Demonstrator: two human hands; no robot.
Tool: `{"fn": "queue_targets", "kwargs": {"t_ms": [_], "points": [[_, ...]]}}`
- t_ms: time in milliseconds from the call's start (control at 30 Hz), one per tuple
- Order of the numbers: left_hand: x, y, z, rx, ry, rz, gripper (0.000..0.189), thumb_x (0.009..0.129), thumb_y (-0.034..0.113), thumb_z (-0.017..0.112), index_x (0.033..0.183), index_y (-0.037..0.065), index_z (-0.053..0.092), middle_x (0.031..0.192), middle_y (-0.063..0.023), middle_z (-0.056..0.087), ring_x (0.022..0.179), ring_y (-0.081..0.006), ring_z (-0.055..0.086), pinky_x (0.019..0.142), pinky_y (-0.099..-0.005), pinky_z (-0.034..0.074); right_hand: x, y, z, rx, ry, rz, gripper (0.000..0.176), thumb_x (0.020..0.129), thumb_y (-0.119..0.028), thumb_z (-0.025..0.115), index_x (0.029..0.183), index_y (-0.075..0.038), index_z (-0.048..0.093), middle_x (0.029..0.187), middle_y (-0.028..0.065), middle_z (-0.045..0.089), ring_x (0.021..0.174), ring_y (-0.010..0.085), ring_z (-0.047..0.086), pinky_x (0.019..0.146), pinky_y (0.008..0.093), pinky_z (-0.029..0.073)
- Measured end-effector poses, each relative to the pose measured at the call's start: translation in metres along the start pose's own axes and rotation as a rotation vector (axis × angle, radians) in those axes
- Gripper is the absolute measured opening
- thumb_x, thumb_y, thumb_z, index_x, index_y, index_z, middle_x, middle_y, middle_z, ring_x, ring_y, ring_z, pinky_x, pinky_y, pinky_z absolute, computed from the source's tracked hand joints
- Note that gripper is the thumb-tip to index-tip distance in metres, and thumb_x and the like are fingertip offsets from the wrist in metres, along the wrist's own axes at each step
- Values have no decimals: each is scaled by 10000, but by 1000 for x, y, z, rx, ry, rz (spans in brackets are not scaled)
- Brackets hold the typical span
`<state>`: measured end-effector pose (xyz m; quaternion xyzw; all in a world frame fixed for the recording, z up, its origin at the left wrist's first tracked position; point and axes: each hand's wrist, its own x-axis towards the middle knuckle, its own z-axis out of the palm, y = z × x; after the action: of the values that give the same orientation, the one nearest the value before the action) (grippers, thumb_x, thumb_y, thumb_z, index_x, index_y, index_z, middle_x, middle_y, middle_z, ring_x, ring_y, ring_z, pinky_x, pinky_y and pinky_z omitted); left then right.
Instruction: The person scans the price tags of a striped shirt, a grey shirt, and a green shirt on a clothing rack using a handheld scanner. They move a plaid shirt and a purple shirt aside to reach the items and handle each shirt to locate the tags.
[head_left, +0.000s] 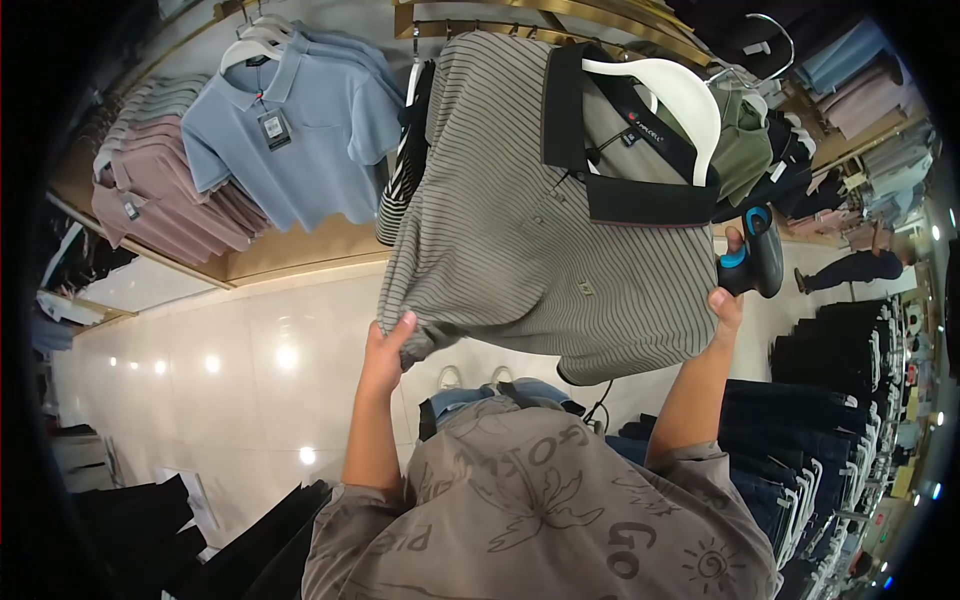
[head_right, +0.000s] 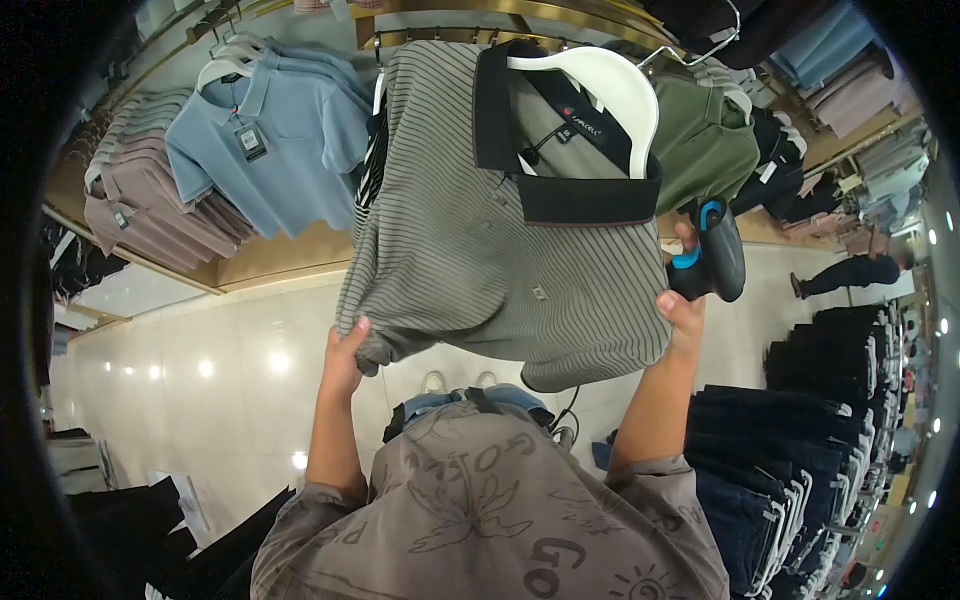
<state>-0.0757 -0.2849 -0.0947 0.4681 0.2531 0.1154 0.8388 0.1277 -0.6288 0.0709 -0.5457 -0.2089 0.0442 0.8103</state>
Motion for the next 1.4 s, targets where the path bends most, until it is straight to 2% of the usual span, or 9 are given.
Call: {"fn": "queue_targets", "kwargs": {"t_ms": [67, 100, 233, 433, 567, 867, 967, 1067, 1400], "points": [[-7, 14, 22, -309, 54, 138, 405, 918, 171, 588, 1226, -74, 489, 1156, -161, 600, 1041, -233, 597, 902, -366, 475, -1, 0, -1, -3, -9, -8, 902, 613, -180, 730, 1401, -37, 315, 1073, 224, 627, 967, 275, 645, 907, 379, 488], [-5, 17, 19, -391, -65, 191, 491, 977, 252, 464, 1359, -42, 372, 1344, -196, 482, 1235, -310, 486, 1025, -455, 399, -2, -1, -2, -5, -10, -11, 898, 616, -178, 726, 1401, -34, 314, 1072, 226, 627, 967, 276, 645, 912, 381, 485], [-18, 38, 22, -801, -275, 120, 515, 1013, 354, 335, 1377, -6, 385, 1390, -192, 449, 1278, -344, 442, 1062, -484, 362, -8, -1, 1, -21, -2, -10, 898, 618, -172, 720, 1402, -26, 310, 1092, 228, 620, 984, 278, 640, 929, 381, 476], [-18, 47, 46, -1085, -461, -52, 499, 1010, 364, 372, 1348, 1, 429, 1378, -165, 474, 1269, -324, 454, 1072, -470, 348, -17, -1, 25, 40, 5, 46, 885, 607, -137, 729, 1384, 4, 328, 1053, 191, 630, 966, 274, 640, 904, 369, 487], [-21, 52, 60, -1119, -578, -42, 499, 1010, 363, 375, 1342, -5, 436, 1370, -168, 482, 1269, -321, 455, 1072, -465, 346, -19, 4, 17, -77, -50, 67, 856, 597, -115, 742, 1355, 30, 371, 1087, 164, 610, 955, 257, 635, 881, 350, 486], [-29, 51, 61, -1065, -511, -90, 462, 1014, 301, 373, 1343, -20, 423, 1353, -179, 497, 1255, -324, 478, 1059, -461, 373, -26, 10, 18, -186, -71, 51, 822, 559, -147, 807, 1282, 51, 470, 1121, 117, 574, 948, 202, 595, 870, 327, 462], [-31, 51, 60, -998, -414, -118, 419, 1005, 260, 403, 1313, -20, 451, 1316, -171, 531, 1209, -313, 523, 1020, -454, 421, -27, 11, 21, -187, -79, 38, 823, 566, -136, 795, 1291, 57, 456, 1099, 131, 582, 934, 214, 604, 862, 331, 471], [-28, 38, 46, -961, -495, -138, 373, 996, 226, 427, 1273, -18, 483, 1245, -158, 580, 1130, -289, 581, 961, -436, 476, -28, 6, 32, -154, -85, 64, 823, 570, -123, 777, 1300, 58, 442, 1090, 150, 587, 929, 234, 620, 864, 340, 483], [-35, 38, 39, -838, -374, -110, 459, 979, 363, 473, 1238, -14, 516, 1191, -156, 598, 1081, -275, 596, 914, -420, 505, -32, 4, 39, -104, -54, 78, 839, 570, -125, 748, 1316, 56, 411, 1081, 185, 608, 938, 266, 638, 871, 352, 499]]}}
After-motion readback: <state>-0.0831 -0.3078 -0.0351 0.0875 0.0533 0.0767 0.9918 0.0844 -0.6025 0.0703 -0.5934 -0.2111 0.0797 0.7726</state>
